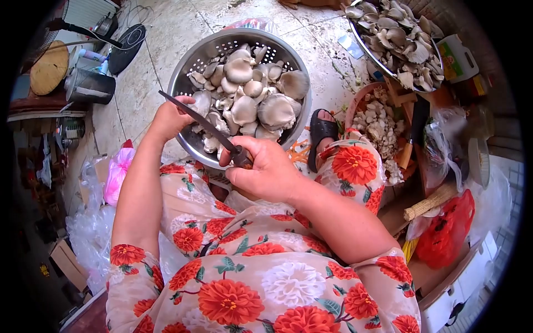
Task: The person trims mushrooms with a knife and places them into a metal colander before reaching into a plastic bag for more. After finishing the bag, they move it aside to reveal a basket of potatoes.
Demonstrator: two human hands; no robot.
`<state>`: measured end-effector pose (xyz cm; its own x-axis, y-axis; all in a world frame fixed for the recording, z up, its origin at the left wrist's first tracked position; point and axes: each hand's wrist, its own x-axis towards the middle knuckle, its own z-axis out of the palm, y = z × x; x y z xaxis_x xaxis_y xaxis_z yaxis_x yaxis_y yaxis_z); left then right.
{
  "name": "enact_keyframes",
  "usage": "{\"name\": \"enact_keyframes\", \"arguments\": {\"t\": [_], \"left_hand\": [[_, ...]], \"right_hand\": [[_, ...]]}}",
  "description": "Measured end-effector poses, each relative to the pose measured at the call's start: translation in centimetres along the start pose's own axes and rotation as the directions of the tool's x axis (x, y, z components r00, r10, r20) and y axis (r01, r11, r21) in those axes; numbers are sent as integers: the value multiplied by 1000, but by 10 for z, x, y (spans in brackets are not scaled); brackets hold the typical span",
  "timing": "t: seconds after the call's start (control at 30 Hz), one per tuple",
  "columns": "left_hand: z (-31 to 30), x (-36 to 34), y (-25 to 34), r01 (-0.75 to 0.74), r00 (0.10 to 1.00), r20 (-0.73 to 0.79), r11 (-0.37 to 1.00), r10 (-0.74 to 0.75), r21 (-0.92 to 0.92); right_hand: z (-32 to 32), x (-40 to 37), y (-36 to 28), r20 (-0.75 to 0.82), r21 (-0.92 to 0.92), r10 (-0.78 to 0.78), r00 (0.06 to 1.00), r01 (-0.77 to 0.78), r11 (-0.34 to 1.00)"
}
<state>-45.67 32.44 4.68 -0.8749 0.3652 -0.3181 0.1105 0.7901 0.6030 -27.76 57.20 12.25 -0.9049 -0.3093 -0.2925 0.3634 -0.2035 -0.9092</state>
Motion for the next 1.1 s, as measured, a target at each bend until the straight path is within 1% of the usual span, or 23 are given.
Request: {"name": "enact_keyframes", "arguments": {"t": [0.03, 0.07, 0.1, 0.13, 0.17, 0.2, 0.23, 0.3, 0.33, 0.4, 0.43, 0.47, 0.5, 0.53, 0.6, 0.67, 0.7, 0.83, 0.9, 0.93, 1.0, 1.03, 1.1], "left_hand": [[-1, 0, 3, 2, 1000, -1, 1000, -2, -1], [-3, 1, 6, 49, 999, -3, 998, -49, -29], [-6, 0, 11, 97, 995, -5, 994, -97, -58], [-7, 1, 10, 97, 995, -5, 994, -97, -58], [-10, 2, 8, 148, 988, 5, 938, -155, -314], [-12, 2, 8, 189, 978, 30, 815, -207, -548], [-13, 3, 8, 188, 978, 29, 814, -207, -549], [-15, 5, 11, -8, 944, -238, 709, -227, -705], [-14, 5, 15, -7, 944, -239, 708, -228, -706], [-10, 6, 23, -104, 911, -358, 731, -202, -675], [-8, 6, 22, -37, 913, -352, 818, -205, -574], [-6, 12, 10, -38, 913, -353, 817, -206, -576], [-2, 20, -8, 17, 922, -353, 930, -157, -368], [0, 24, -14, 66, 934, -341, 988, -109, -137], [5, 27, -20, 109, 940, -309, 986, -144, -130], [10, 29, -21, 209, 969, -114, 974, -218, -88], [7, 28, -16, 287, 954, -28, 933, -300, -217], [2, 18, -2, 212, 966, -87, 939, -243, -271], [0, 15, 3, 95, 987, -135, 994, -86, 60], [-1, 12, 6, 96, 987, -137, 994, -87, 61], [-3, 9, 15, 85, 996, 10, 991, -87, 103], [-4, 9, 17, 84, 996, -50, 986, -78, 146], [-6, 10, 13, 114, 992, -70, 987, -107, 116]], "right_hand": [[0, 1, 1, -2, -31, -16, 1000, 16, 999], [0, 1, 1, -4, -61, -32, 999, 32, 998], [1, 1, 1, -2, -61, -32, 999, 32, 998], [1, 1, 1, -5, -60, -25, 1000, 25, 998], [1, 1, 0, -8, -60, -18, 1000, 18, 998], [1, 0, -1, -8, -61, -18, 1000, 17, 998], [1, 0, -2, -14, -46, -1, 1000, 0, 999], [1, 1, -2, -20, -32, 17, 1000, -18, 999], [0, 1, 0, -28, -45, 12, 1000, -13, 999], [1, 2, 0, -33, -59, 9, 999, -11, 998], [1, 2, 0, -31, -54, 7, 1000, -9, 998], [1, 2, -1, -30, -49, 4, 1000, -6, 999], [1, 2, -1, -29, -51, 4, 1000, -6, 999], [2, 2, -2, -44, -65, 17, 999, -20, 998], [2, 3, -2, -58, -80, 29, 998, -34, 996], [1, 3, -1, -62, -133, 3, 998, -11, 991], [1, 3, -2, -62, -133, 3, 998, -11, 991], [-1, 2, 0, -66, -134, -6, 998, -3, 991], [-1, 2, 0, -64, -149, -15, 998, 5, 989], [-1, 1, -1, -62, -136, -12, 998, 3, 991], [-2, 1, -2, -63, -123, -8, 998, 1, 992], [-3, 0, -2, -51, -111, -8, 999, 2, 994], [-3, 0, -1, -37, -98, -8, 999, 4, 995]]}}
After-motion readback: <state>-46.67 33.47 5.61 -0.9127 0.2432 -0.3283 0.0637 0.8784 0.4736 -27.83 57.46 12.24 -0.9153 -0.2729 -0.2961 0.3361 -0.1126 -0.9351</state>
